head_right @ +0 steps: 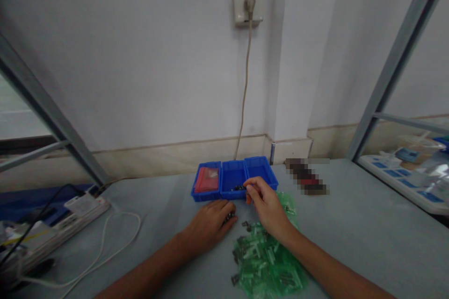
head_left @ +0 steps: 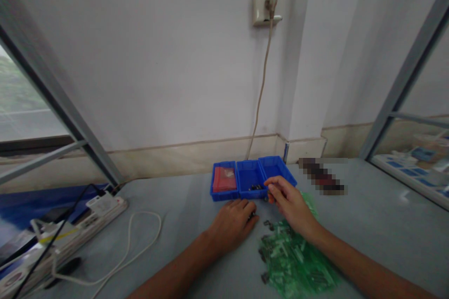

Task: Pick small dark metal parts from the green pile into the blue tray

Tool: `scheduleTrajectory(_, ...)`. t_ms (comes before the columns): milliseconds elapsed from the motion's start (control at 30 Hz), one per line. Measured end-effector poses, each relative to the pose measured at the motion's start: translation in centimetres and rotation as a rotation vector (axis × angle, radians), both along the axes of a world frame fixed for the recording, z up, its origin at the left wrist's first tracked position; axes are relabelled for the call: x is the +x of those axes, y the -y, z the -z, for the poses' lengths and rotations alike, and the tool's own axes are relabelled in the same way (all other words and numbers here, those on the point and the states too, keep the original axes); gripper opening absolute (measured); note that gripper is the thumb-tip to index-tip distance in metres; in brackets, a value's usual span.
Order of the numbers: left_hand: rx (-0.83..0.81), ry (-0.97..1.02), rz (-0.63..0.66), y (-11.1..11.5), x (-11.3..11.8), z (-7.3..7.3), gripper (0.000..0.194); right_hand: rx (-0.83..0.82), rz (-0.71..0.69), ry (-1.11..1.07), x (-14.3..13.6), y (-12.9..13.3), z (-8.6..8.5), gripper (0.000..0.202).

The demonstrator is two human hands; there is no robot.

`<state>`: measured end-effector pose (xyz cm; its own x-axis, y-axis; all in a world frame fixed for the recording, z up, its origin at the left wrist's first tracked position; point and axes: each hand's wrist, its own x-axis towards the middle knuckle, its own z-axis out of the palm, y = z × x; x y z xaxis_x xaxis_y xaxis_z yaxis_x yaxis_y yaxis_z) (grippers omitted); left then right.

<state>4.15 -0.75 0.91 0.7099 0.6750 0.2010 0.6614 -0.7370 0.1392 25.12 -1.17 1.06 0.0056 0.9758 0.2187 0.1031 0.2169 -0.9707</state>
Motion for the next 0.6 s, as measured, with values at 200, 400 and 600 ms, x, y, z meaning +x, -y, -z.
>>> scheduleTrajectory(200, -0.003, 0.007, 0.017, -0.12, -0.09, 0.20, 0.010, -0.175, 0.026, -0.253, 0.18, -0.44, -0.03, 0.040)
scheduleTrajectory(400, 0.004, 0.014, 0.001, -0.08, -0.13, 0.32, 0.010, -0.076, 0.061, -0.224, 0.17, -0.45, -0.11, 0.038)
scheduleTrajectory(600, 0.006, 0.009, 0.005, -0.09, -0.11, 0.31, 0.009, 0.126, 0.075, 0.029, 0.24, -0.15, -0.05, 0.029)
